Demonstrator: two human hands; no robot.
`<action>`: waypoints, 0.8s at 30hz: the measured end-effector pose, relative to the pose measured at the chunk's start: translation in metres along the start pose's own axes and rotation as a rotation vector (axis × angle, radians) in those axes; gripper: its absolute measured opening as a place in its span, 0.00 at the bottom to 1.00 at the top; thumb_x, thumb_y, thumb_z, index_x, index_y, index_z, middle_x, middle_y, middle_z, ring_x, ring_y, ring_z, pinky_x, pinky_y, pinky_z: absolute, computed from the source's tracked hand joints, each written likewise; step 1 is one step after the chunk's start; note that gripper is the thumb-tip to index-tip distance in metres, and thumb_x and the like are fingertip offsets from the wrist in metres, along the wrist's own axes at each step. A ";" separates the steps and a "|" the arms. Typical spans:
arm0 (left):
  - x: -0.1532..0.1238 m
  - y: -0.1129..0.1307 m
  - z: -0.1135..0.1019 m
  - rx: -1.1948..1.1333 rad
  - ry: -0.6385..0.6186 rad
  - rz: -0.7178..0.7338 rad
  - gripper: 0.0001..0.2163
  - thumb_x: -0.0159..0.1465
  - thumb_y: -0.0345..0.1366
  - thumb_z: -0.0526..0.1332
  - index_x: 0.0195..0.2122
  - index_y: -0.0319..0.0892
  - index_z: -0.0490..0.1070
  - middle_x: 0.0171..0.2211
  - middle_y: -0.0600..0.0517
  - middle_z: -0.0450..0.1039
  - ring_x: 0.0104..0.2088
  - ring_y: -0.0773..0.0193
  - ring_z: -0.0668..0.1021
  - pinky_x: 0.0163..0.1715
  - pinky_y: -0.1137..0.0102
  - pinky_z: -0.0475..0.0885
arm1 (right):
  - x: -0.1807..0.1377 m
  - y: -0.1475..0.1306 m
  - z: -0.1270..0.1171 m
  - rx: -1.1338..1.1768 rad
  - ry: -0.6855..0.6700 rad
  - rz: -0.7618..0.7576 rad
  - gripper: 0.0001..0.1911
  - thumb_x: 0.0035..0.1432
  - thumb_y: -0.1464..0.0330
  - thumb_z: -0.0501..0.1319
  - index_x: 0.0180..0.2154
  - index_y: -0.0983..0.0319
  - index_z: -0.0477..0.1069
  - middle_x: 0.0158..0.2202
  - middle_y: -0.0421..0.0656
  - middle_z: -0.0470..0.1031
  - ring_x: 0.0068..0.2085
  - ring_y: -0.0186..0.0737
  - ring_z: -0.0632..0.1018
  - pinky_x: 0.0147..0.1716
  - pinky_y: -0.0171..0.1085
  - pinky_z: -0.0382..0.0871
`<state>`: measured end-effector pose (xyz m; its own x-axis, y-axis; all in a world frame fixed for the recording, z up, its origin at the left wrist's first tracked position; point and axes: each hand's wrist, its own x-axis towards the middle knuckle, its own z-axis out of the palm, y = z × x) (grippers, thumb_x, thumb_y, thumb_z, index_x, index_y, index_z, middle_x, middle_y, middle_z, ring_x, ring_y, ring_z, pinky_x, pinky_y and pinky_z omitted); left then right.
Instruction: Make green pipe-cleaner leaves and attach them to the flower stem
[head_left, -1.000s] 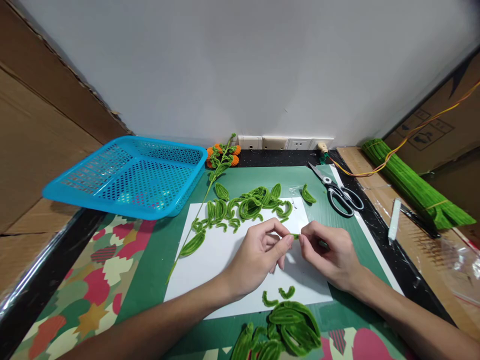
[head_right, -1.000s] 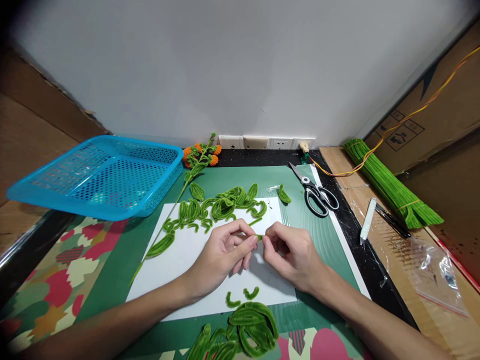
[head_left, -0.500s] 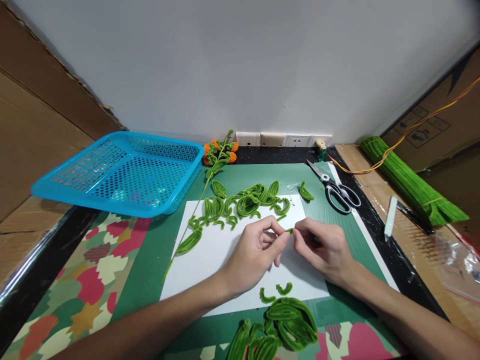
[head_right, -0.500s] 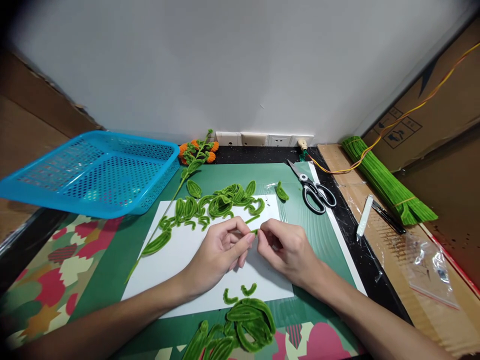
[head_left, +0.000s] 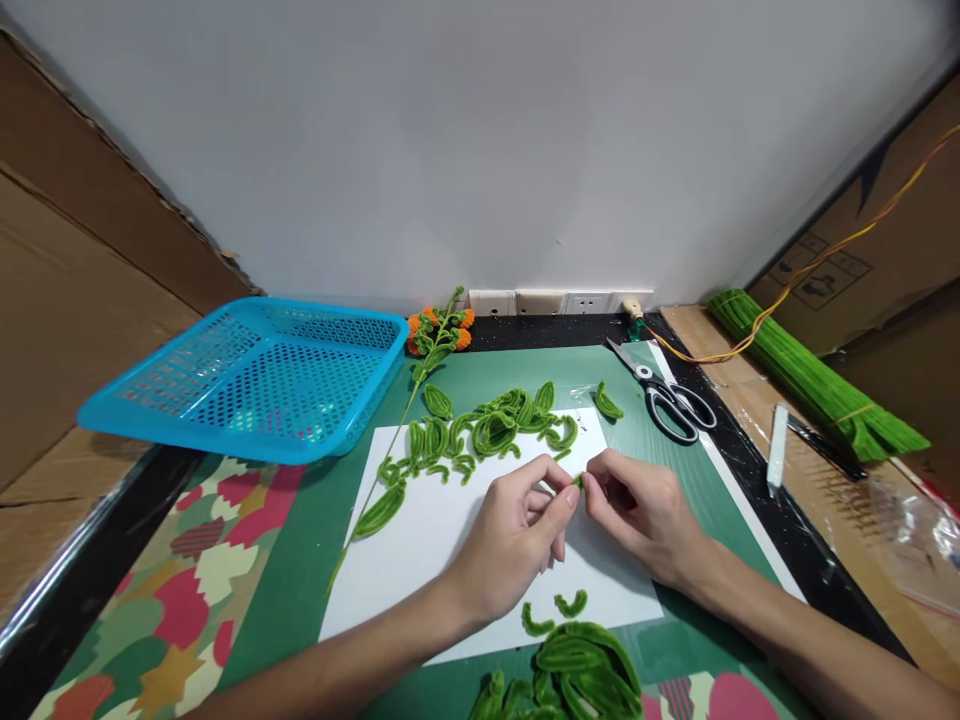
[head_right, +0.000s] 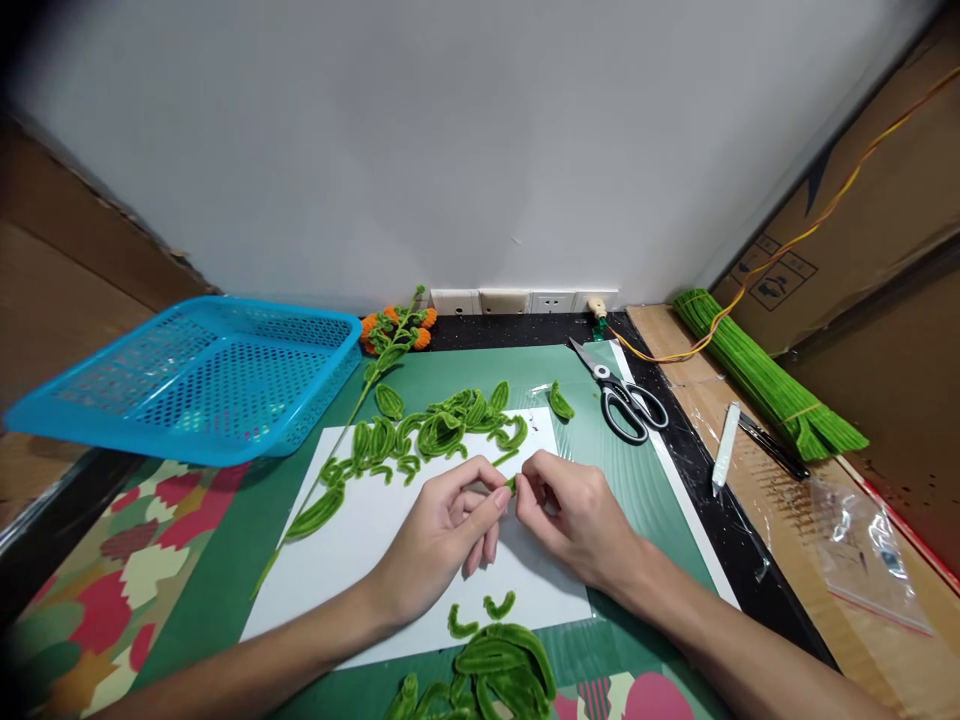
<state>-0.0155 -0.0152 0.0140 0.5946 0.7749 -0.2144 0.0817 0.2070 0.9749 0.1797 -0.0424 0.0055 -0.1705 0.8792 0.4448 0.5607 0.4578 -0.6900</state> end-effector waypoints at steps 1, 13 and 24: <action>0.000 0.000 0.000 0.007 0.001 0.003 0.13 0.75 0.47 0.61 0.40 0.42 0.71 0.20 0.58 0.70 0.20 0.70 0.70 0.22 0.76 0.64 | 0.000 0.000 0.001 -0.005 0.010 -0.009 0.11 0.70 0.74 0.57 0.32 0.60 0.66 0.23 0.32 0.61 0.22 0.29 0.63 0.22 0.31 0.56; -0.001 0.000 0.002 0.037 0.059 0.027 0.14 0.74 0.48 0.62 0.38 0.43 0.68 0.22 0.59 0.68 0.21 0.70 0.70 0.21 0.75 0.63 | -0.003 0.004 0.001 -0.079 0.013 -0.114 0.06 0.70 0.75 0.56 0.38 0.61 0.68 0.25 0.33 0.64 0.22 0.30 0.64 0.23 0.31 0.58; 0.002 0.000 0.008 0.273 0.090 0.094 0.17 0.75 0.46 0.58 0.31 0.43 0.64 0.24 0.59 0.58 0.25 0.69 0.61 0.26 0.71 0.55 | -0.003 0.005 0.001 -0.094 0.025 -0.145 0.06 0.70 0.75 0.58 0.38 0.62 0.72 0.25 0.36 0.69 0.23 0.31 0.68 0.24 0.32 0.61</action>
<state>-0.0083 -0.0183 0.0138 0.5375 0.8355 -0.1146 0.2491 -0.0275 0.9681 0.1827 -0.0426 0.0002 -0.2360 0.8007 0.5506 0.6053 0.5644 -0.5613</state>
